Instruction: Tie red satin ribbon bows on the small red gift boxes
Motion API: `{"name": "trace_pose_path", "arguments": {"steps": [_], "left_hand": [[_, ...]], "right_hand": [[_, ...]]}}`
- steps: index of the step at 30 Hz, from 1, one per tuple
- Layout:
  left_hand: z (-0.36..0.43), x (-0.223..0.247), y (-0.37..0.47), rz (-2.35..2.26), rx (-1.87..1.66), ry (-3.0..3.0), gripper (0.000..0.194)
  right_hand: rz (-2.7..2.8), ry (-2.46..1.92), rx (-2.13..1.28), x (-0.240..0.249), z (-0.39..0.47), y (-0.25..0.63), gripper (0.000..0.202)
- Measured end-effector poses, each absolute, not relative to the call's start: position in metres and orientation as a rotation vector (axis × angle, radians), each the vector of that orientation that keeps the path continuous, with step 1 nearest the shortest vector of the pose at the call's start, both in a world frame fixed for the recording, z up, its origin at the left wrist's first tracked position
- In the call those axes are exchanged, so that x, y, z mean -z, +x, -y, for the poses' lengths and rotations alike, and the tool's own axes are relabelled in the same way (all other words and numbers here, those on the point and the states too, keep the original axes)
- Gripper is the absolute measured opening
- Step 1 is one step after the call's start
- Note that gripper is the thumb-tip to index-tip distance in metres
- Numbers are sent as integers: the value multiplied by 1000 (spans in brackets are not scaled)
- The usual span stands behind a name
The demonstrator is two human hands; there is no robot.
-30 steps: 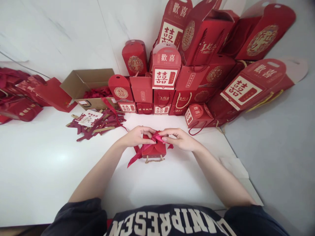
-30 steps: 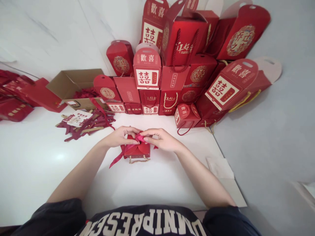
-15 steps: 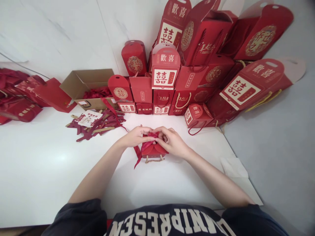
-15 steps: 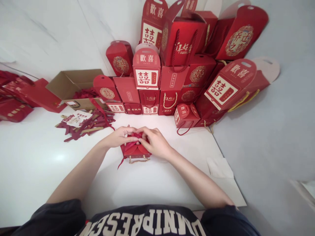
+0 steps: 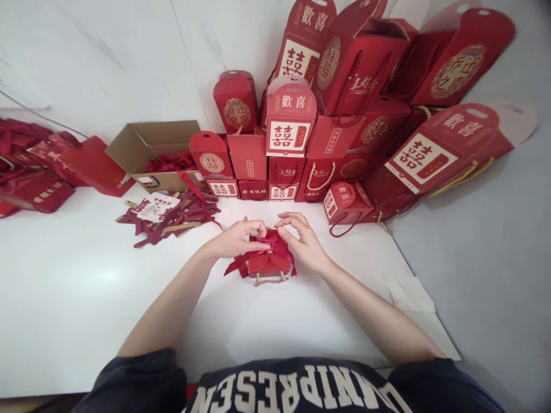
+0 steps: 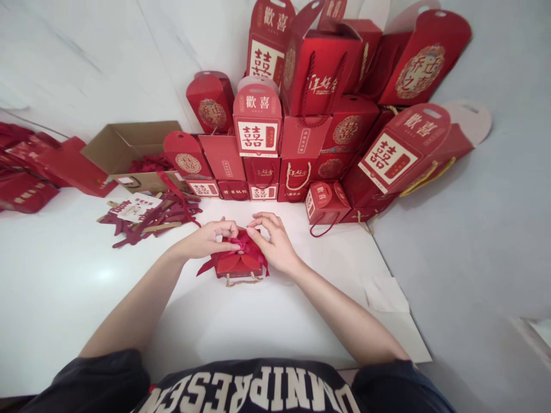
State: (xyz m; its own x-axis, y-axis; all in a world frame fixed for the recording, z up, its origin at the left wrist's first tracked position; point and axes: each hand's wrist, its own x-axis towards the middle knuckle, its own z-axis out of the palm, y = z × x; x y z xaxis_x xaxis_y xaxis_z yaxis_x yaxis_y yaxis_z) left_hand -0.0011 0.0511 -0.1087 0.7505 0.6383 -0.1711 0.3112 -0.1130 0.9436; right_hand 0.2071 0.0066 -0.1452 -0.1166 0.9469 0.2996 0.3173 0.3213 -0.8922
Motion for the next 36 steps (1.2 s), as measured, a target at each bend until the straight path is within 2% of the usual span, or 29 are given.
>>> {"name": "trace_pose_path", "arguments": {"steps": [5, 9, 15, 18, 20, 22, 25, 31, 36], "left_hand": [[-50, 107, -2, -785, -329, 1780, 26], [-51, 106, -2, -808, -320, 1839, 27], [-50, 80, -11, -795, -263, 2047, 28], [-47, 62, -18, -819, -255, 2130, 25], [-43, 56, -19, -875, -252, 2147, 30], [-38, 57, -15, -940, -289, 2160, 37], [-35, 67, -5, -1028, -377, 2167, 34], [-43, 73, -17, -1108, -373, 2022, 33], [-41, 54, -30, -1101, -225, 2130, 46]], "right_hand": [[1645, -1131, -1155, 144, -8, 208, 26], [1630, -1115, -1237, 144, -8, 208, 22], [1660, -1083, -1164, 137, -11, 220, 15], [1730, -1100, -1136, 125, -11, 232, 16], [1768, -1117, -1098, 116, -9, 237, 20], [1801, -1129, -1000, 109, -6, 236, 22], [1909, -1114, -890, 104, 0, 230, 19], [2016, -1000, -989, 107, 1, 231, 13], [1970, -1101, -1017, 111, -4, 236, 31]]}}
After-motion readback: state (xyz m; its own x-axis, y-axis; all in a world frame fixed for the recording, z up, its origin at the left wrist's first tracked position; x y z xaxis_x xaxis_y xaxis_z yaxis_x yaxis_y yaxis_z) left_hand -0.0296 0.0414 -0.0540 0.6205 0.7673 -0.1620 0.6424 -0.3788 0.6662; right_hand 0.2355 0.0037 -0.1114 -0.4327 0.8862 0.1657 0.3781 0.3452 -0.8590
